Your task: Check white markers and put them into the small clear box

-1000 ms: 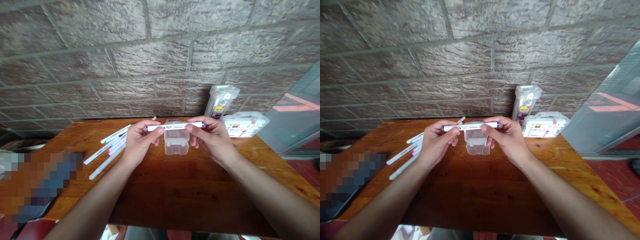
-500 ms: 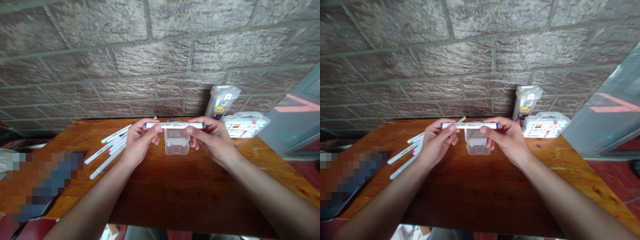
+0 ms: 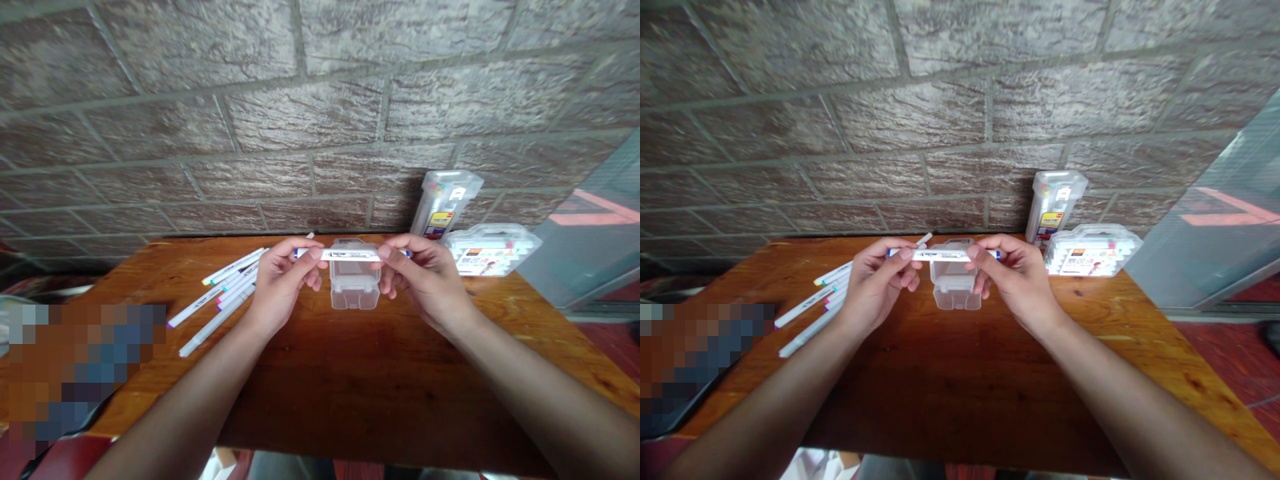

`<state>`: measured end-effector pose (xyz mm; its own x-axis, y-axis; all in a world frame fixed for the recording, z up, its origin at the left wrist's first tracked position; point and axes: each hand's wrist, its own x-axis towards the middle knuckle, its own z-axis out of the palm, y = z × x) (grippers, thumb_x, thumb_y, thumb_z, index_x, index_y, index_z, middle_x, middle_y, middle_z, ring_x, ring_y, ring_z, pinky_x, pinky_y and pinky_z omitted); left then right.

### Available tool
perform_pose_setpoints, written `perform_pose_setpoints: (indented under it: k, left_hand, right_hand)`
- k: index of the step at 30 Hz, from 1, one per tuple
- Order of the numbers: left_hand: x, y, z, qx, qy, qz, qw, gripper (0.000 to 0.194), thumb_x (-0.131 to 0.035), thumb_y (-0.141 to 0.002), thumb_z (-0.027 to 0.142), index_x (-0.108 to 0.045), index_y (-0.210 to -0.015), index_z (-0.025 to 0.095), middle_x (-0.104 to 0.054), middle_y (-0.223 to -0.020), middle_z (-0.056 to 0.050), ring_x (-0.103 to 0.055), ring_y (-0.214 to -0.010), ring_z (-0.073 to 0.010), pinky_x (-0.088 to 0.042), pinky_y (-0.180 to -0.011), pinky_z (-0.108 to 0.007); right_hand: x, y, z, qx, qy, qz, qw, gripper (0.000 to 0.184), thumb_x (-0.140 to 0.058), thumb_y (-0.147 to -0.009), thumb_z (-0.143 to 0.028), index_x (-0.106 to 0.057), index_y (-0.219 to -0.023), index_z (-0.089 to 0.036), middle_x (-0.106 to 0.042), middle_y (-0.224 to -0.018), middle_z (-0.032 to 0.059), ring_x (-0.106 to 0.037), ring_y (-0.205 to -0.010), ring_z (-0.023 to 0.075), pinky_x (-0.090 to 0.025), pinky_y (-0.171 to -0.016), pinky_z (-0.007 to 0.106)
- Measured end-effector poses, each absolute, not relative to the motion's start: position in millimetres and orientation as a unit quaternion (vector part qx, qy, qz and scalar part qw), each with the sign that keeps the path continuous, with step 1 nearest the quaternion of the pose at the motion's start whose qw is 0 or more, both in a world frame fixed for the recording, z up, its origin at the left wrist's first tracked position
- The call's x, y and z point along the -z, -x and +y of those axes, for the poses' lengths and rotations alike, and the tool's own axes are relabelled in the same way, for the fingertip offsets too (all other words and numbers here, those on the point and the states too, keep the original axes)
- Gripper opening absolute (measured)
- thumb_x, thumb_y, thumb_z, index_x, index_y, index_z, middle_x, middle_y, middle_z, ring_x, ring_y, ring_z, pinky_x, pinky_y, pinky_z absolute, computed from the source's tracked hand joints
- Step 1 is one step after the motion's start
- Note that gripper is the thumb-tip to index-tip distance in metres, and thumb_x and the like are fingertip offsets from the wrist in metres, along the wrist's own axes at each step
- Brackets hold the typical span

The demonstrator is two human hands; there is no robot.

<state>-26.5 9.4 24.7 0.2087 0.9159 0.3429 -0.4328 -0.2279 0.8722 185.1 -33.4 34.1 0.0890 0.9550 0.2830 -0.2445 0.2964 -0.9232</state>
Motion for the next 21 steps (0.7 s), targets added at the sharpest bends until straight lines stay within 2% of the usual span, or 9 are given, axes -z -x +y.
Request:
perform_pose_setpoints:
  k: [6, 12, 16, 19, 21]
  left_hand:
    - [-23.6, 25.8, 9.7, -0.578, -0.53, 0.244, 0.571, 0.016, -0.086, -0.082, 0.029, -0.076, -0.079, 0.017, -0.073, -0.069, -0.001, -0.053, -0.051, -0.0086, -0.05, -0.05, -0.022]
    - [-24.3, 25.8, 9.2, -0.579, -0.521, 0.245, 0.577, 0.018, -0.089, -0.081, 0.032, -0.078, -0.084, 0.017, -0.074, -0.072, -0.002, -0.051, -0.05, -0.0071, -0.05, -0.049, -0.021]
    - [-24.6, 26.3, 10.3, -0.586, -0.521, 0.245, 0.57, 0.024, -0.091, -0.08, 0.035, -0.081, -0.093, 0.017, -0.076, -0.074, -0.004, -0.049, -0.048, -0.006, -0.05, -0.047, -0.021]
    - [-24.4, 26.7, 11.1, -0.593, -0.523, 0.238, 0.564, 0.024, -0.092, -0.08, 0.031, -0.082, -0.097, 0.018, -0.078, -0.076, -0.004, -0.049, -0.047, -0.0052, -0.05, -0.047, -0.021]
    - [-24.5, 26.6, 11.2, -0.596, -0.522, 0.238, 0.561, 0.024, -0.093, -0.078, 0.028, -0.082, -0.096, 0.018, -0.077, -0.074, -0.003, -0.048, -0.047, -0.0046, -0.05, -0.046, -0.02]
  right_hand:
    - [-33.3, -184.7, -34.8, -0.466, 0.373, -0.484, 0.639, 0.026, -0.092, -0.08, -0.039, -0.077, -0.078, -0.019, -0.076, -0.066, 0.0014, -0.064, -0.043, 0.0113, -0.048, -0.039, 0.02]
    - [-34.4, -185.6, -34.0, -0.473, 0.376, -0.477, 0.638, 0.026, -0.091, -0.082, -0.042, -0.077, -0.08, -0.02, -0.07, -0.056, -0.0005, -0.062, -0.042, 0.0123, -0.048, -0.04, 0.021]
    - [-34.7, -186.2, -33.2, -0.472, 0.371, -0.471, 0.646, 0.026, -0.092, -0.08, -0.043, -0.079, -0.084, -0.02, -0.073, -0.06, -0.0001, -0.061, -0.042, 0.0115, -0.047, -0.038, 0.02]
    - [-34.6, -186.3, -32.4, -0.475, 0.358, -0.471, 0.652, 0.026, -0.095, -0.078, -0.039, -0.081, -0.09, -0.02, -0.077, -0.065, 0.0003, -0.062, -0.041, 0.0109, -0.047, -0.037, 0.02]
    - [-34.6, -186.4, -32.0, -0.478, 0.356, -0.473, 0.648, 0.027, -0.096, -0.077, -0.036, -0.081, -0.094, -0.02, -0.075, -0.06, -0.0009, -0.061, -0.04, 0.011, -0.047, -0.037, 0.02]
